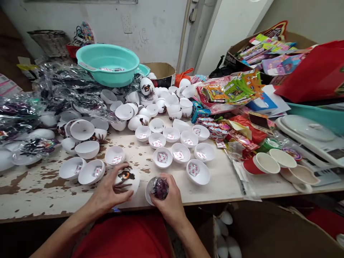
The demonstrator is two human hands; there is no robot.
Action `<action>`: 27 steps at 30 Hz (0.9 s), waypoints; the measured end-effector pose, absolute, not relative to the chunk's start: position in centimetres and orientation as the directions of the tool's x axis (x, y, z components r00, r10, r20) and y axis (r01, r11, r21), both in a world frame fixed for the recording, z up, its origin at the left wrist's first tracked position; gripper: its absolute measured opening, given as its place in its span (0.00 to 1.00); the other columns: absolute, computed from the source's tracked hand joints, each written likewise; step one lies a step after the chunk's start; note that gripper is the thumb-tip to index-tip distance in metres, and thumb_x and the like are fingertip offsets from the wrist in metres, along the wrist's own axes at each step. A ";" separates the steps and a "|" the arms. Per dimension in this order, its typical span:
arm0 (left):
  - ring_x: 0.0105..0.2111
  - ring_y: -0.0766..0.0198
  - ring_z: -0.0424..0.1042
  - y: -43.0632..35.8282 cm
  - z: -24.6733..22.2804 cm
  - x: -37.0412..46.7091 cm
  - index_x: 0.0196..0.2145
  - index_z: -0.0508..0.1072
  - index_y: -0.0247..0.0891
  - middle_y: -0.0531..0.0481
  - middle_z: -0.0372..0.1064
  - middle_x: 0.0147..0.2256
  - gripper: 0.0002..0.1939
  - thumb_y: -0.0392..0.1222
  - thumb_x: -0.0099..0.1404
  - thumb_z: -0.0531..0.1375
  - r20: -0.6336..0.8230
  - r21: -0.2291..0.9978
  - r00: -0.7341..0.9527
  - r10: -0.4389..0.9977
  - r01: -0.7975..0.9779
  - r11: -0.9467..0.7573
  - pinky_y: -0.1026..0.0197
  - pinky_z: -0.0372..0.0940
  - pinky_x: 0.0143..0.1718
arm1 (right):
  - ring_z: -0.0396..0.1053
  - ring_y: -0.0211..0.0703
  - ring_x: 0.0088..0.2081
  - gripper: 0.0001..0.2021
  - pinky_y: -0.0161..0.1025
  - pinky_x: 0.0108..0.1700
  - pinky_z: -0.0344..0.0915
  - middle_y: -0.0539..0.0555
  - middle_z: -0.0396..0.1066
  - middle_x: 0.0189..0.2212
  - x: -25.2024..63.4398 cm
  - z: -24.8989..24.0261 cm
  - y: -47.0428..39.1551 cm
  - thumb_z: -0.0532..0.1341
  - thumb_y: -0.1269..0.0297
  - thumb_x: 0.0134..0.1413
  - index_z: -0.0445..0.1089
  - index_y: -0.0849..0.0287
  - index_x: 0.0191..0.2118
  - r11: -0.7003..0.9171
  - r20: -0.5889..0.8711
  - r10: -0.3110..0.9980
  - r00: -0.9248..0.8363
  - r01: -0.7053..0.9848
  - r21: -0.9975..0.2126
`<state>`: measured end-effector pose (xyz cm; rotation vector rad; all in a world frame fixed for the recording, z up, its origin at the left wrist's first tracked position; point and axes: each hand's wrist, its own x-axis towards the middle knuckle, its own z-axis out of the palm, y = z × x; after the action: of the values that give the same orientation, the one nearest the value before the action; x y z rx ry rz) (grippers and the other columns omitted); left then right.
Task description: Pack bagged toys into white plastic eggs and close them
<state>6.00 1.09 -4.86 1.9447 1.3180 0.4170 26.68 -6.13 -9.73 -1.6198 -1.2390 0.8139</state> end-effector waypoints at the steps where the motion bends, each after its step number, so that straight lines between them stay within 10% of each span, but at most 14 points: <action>1: 0.48 0.56 0.71 1.2 -4.1 5.9 0.60 0.58 0.45 0.47 0.67 0.51 0.37 0.41 0.54 0.65 -0.090 0.799 0.458 0.884 0.563 -0.211 0.52 0.68 0.52 | 0.71 0.53 0.46 0.23 0.47 0.51 0.67 0.56 0.72 0.45 26.3 -9.6 -5.9 0.68 0.68 0.42 0.66 0.57 0.47 -0.073 0.014 0.970 0.242 0.350 -0.934; 7: 0.48 0.56 0.69 1.3 -3.0 7.7 0.56 0.66 0.52 0.47 0.57 0.56 0.30 0.40 0.55 0.64 -0.107 0.826 0.712 0.694 0.452 -0.337 0.55 0.68 0.50 | 0.70 0.53 0.46 0.26 0.46 0.47 0.69 0.55 0.71 0.45 24.8 -9.2 -4.3 0.69 0.70 0.40 0.66 0.57 0.49 -0.053 -0.060 0.998 -0.021 0.254 -0.966; 13: 0.48 0.57 0.68 1.9 -4.9 7.7 0.50 0.69 0.48 0.49 0.63 0.48 0.22 0.39 0.56 0.60 -0.163 0.868 0.582 0.797 0.468 -0.165 0.53 0.64 0.53 | 0.70 0.53 0.45 0.32 0.46 0.45 0.69 0.55 0.69 0.46 26.1 -9.4 -3.1 0.72 0.67 0.37 0.59 0.56 0.50 -0.110 -0.128 0.990 -0.060 0.235 -0.966; 17: 0.49 0.55 0.67 2.0 -5.4 7.5 0.54 0.65 0.45 0.47 0.64 0.49 0.28 0.40 0.54 0.60 -0.225 0.888 0.497 0.838 0.459 -0.034 0.50 0.62 0.54 | 0.64 0.56 0.57 0.39 0.51 0.59 0.62 0.59 0.64 0.55 26.9 -10.8 -4.1 0.73 0.65 0.37 0.54 0.54 0.56 -0.080 -0.082 0.993 -0.081 0.031 -0.996; 21: 0.46 0.56 0.70 1.7 -5.9 7.5 0.61 0.56 0.44 0.46 0.66 0.50 0.37 0.40 0.54 0.60 -0.316 0.892 0.461 0.829 0.442 0.094 0.50 0.65 0.52 | 0.59 0.60 0.61 0.51 0.55 0.63 0.56 0.60 0.57 0.61 26.1 -12.1 -5.9 0.77 0.65 0.32 0.51 0.53 0.63 -0.155 -0.153 0.988 0.025 0.173 -0.973; 27: 0.57 0.53 0.63 1.9 -5.9 6.0 0.57 0.61 0.47 0.45 0.59 0.59 0.32 0.34 0.54 0.61 -0.014 0.829 0.700 0.714 0.407 -0.383 0.51 0.61 0.59 | 0.61 0.57 0.58 0.45 0.51 0.61 0.60 0.58 0.61 0.56 25.7 -11.0 -4.9 0.76 0.66 0.35 0.58 0.52 0.62 -0.024 -0.044 0.996 -0.076 0.257 -0.966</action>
<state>5.97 1.94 -5.86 2.0228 0.8579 0.4380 25.68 -4.88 -11.01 -1.3854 -1.4445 1.1619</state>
